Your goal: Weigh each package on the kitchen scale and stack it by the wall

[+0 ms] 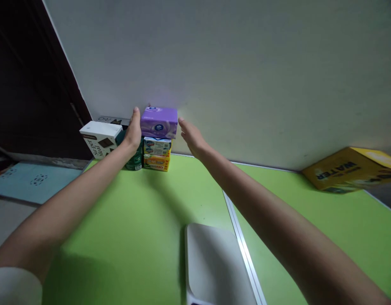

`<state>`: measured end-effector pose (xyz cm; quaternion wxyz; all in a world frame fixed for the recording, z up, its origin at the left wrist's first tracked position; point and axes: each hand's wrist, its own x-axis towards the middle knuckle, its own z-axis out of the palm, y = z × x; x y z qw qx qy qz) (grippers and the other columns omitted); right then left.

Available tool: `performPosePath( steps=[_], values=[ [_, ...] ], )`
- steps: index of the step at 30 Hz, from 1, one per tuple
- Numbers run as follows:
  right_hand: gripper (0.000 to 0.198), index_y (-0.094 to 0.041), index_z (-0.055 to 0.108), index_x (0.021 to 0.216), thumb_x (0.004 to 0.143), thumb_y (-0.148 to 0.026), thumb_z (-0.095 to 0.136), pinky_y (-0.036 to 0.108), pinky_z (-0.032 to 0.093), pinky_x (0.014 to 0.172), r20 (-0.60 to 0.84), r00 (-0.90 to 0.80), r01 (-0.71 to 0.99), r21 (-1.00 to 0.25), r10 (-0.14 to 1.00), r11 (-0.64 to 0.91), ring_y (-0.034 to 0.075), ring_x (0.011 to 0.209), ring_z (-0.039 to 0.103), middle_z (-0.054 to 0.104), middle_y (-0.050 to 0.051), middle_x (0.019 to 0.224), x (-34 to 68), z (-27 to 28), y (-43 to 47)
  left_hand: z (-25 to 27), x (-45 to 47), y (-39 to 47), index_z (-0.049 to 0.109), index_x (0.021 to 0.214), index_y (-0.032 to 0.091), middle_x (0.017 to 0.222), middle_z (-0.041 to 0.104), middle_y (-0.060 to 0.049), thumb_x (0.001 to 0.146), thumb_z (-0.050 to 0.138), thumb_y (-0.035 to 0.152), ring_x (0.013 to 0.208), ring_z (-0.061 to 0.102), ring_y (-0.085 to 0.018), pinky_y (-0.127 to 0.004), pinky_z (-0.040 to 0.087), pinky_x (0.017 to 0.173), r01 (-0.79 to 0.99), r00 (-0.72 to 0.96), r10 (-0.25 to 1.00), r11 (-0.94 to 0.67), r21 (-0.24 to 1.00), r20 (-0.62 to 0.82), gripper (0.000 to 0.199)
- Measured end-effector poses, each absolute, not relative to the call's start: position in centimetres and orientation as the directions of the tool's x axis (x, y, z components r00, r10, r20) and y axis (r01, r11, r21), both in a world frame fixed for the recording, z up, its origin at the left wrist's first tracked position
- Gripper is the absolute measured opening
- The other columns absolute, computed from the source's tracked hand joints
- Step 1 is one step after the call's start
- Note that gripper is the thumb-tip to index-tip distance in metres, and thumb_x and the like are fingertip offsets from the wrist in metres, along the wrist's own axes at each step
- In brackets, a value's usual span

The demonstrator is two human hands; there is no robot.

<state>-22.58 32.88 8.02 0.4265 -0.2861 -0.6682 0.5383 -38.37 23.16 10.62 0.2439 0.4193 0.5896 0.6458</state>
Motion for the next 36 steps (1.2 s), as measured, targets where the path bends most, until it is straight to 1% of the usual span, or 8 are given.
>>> performPosePath(
  steps=[6, 11, 18, 22, 25, 28, 32, 36],
  values=[
    [0.063, -0.022, 0.067, 0.112, 0.074, -0.071, 0.061, 0.057, 0.032, 0.113, 0.097, -0.473, 0.03, -0.992, 0.876, 0.125, 0.031, 0.13, 0.051, 0.058, 0.013, 0.137, -14.9, 7.2, 29.0, 8.8, -33.3, 17.1, 0.05, 0.136, 0.019, 0.146, 0.049, -0.01, 0.091, 0.034, 0.064, 0.14, 0.04, -0.028, -0.045, 0.028, 0.118, 0.453, -0.293, 0.876, -0.226, 0.863, 0.383, 0.066],
    [0.054, -0.018, 0.066, 0.119, 0.081, -0.056, 0.065, 0.053, 0.05, 0.098, -0.1, -0.797, 0.217, -0.968, 0.596, 0.127, 0.027, 0.108, 0.068, 0.071, 0.015, 0.118, -6.6, 8.1, 21.5, 8.1, -27.0, 11.2, 0.058, 0.133, 0.031, 0.143, 0.054, -0.006, 0.085, 0.054, 0.057, 0.133, 0.049, -0.032, -0.052, 0.041, 0.109, 0.542, 0.207, 0.978, -0.114, 0.833, -0.001, 0.054],
    [0.079, -0.016, 0.049, 0.139, 0.069, -0.04, 0.078, 0.032, 0.05, 0.102, -0.368, -0.889, 0.357, -0.93, 0.273, -0.093, 0.023, 0.118, 0.063, 0.065, 0.012, 0.129, 4.4, 7.4, 14.7, 12.0, -21.1, 8.6, 0.042, 0.141, 0.041, 0.152, 0.038, 0.003, 0.081, 0.061, 0.057, 0.14, 0.037, -0.032, -0.047, 0.036, 0.112, 0.722, 0.597, 0.594, -0.106, 0.683, -0.539, 0.066],
    [0.08, -0.019, 0.047, 0.14, 0.07, -0.042, 0.077, 0.03, 0.049, 0.103, -0.321, -0.867, 0.244, -0.941, 0.382, -0.236, 0.022, 0.124, 0.059, 0.06, 0.012, 0.136, 10.7, 5.3, 15.1, 13.4, -14.5, 12.3, 0.042, 0.144, 0.035, 0.156, 0.031, 0.0, 0.084, 0.052, 0.064, 0.143, 0.031, -0.031, -0.046, 0.03, 0.115, 0.754, 0.611, 0.494, -0.127, 0.644, -0.618, 0.068],
    [0.061, -0.015, 0.058, 0.127, 0.074, -0.042, 0.074, 0.041, 0.051, 0.1, -0.206, -0.675, 0.062, -0.973, 0.709, -0.224, 0.025, 0.113, 0.066, 0.067, 0.015, 0.124, 15.4, 3.3, 17.2, 11.8, -8.1, 16.3, 0.039, 0.146, 0.03, 0.158, 0.029, -0.003, 0.086, 0.043, 0.068, 0.144, 0.03, -0.029, -0.045, 0.029, 0.116, 0.705, 0.615, 0.571, -0.09, 0.703, -0.544, 0.071],
    [0.052, -0.014, 0.058, 0.123, 0.077, -0.036, 0.064, 0.049, 0.045, 0.105, -0.117, -0.233, -0.004, -0.993, 0.965, -0.121, 0.028, 0.116, 0.063, 0.066, 0.018, 0.125, 20.2, 0.2, 20.5, 7.9, -1.3, 21.1, 0.033, 0.15, 0.018, 0.159, 0.025, -0.008, 0.091, 0.033, 0.062, 0.147, 0.026, -0.026, -0.041, 0.026, 0.117, 0.565, 0.604, 0.716, -0.073, 0.822, -0.351, 0.073],
    [0.076, -0.011, 0.032, 0.145, 0.073, -0.02, 0.054, 0.052, 0.024, 0.118, -0.001, 0.273, 0.088, -0.996, 0.962, -0.026, 0.029, 0.141, 0.037, 0.036, 0.022, 0.152, 26.0, -4.2, 25.8, 1.5, 7.3, 27.2, 0.021, 0.153, 0.013, 0.161, 0.017, -0.011, 0.093, 0.037, 0.034, 0.149, 0.017, -0.021, -0.036, 0.015, 0.121, 0.576, 0.468, 0.86, -0.124, 0.808, -0.202, 0.066],
    [0.089, -0.01, 0.02, 0.149, 0.066, -0.013, 0.052, 0.048, 0.016, 0.122, 0.063, 0.398, 0.158, -0.987, 0.915, -0.001, 0.028, 0.147, 0.025, 0.021, 0.018, 0.159, 29.4, -6.8, 31.2, -2.8, 13.4, 32.1, 0.004, 0.154, 0.005, 0.163, 0.002, -0.014, 0.092, 0.038, 0.025, 0.151, 0.002, -0.02, -0.036, 0.002, 0.122, 0.669, 0.395, 0.906, -0.171, 0.723, -0.151, 0.074]
  ],
)
